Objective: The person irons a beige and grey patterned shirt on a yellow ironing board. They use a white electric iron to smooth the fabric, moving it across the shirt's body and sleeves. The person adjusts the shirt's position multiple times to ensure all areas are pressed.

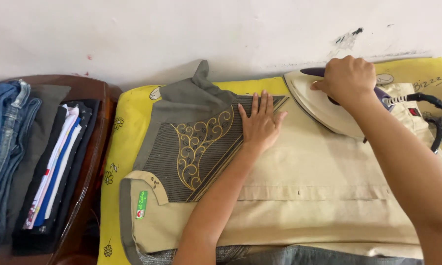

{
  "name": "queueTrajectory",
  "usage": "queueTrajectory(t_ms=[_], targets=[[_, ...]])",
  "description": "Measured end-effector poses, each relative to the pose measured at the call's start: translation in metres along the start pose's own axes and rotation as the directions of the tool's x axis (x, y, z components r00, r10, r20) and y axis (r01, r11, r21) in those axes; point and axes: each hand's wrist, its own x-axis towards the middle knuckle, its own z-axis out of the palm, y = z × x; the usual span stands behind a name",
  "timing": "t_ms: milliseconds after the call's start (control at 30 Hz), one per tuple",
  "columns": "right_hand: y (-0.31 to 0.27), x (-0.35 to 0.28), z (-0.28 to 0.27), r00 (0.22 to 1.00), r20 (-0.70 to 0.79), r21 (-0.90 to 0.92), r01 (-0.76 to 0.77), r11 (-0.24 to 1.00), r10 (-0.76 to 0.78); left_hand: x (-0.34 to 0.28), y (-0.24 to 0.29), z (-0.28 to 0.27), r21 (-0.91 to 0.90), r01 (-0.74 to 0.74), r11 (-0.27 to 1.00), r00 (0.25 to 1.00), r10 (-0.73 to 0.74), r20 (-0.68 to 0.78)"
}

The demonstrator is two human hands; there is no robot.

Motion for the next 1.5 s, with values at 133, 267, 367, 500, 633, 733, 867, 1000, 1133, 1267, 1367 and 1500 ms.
queueTrajectory(t_ms=[133,267,367,500,633,733,867,1000,1133,1267,1367,1500], targets=[[0.030,-0.086,-0.005,0.983,0.181,-0.049,0.043,0.998,-0.034,0.004,-0.004,0.012,0.025,-0.014,1.000,0.998,0.015,-0.064],[0.081,-0.176,0.014,0.933,0.353,-0.182,-0.009,0.983,0.074,0.003,-0.005,0.012,0.051,-0.027,0.998,0.995,0.032,-0.099],[0.164,-0.163,0.146,0.973,0.150,-0.253,-0.131,0.958,0.173,0.005,-0.006,0.023,0.074,-0.043,0.996,0.980,0.057,-0.193],[0.182,-0.091,0.133,0.982,0.108,-0.312,-0.113,0.943,0.154,0.002,-0.001,0.013,0.076,-0.025,0.997,0.988,0.036,-0.150],[0.166,-0.015,0.076,0.945,0.108,-0.127,-0.293,0.948,0.307,0.002,-0.002,0.008,0.061,-0.012,0.998,0.997,0.017,-0.077],[0.159,0.014,0.065,0.925,0.106,-0.084,-0.357,0.930,0.364,0.002,-0.002,0.010,0.081,-0.016,0.997,0.998,0.022,-0.064],[0.152,-0.010,0.047,0.923,0.184,-0.020,-0.339,0.940,0.337,0.006,-0.005,0.015,0.089,-0.008,0.996,0.997,0.015,-0.079],[0.163,-0.083,0.067,0.889,0.309,-0.059,-0.337,0.940,0.338,0.002,-0.004,0.015,0.101,-0.036,0.994,0.988,0.051,-0.149],[0.245,-0.092,0.204,0.959,0.132,-0.167,-0.226,0.960,0.249,0.002,-0.003,0.010,0.083,-0.023,0.996,0.994,0.031,-0.103],[0.320,-0.026,0.287,0.952,0.013,0.116,-0.304,0.945,0.305,0.006,-0.006,0.023,0.116,-0.040,0.992,0.980,0.061,-0.188],[0.307,0.030,0.247,0.964,-0.031,0.071,-0.262,0.962,0.265,0.005,-0.004,0.020,0.104,-0.037,0.994,0.986,0.053,-0.156],[0.264,0.068,0.177,0.956,0.054,-0.502,-0.224,0.836,0.288,0.004,-0.002,0.013,0.062,-0.016,0.998,0.996,0.022,-0.089]])
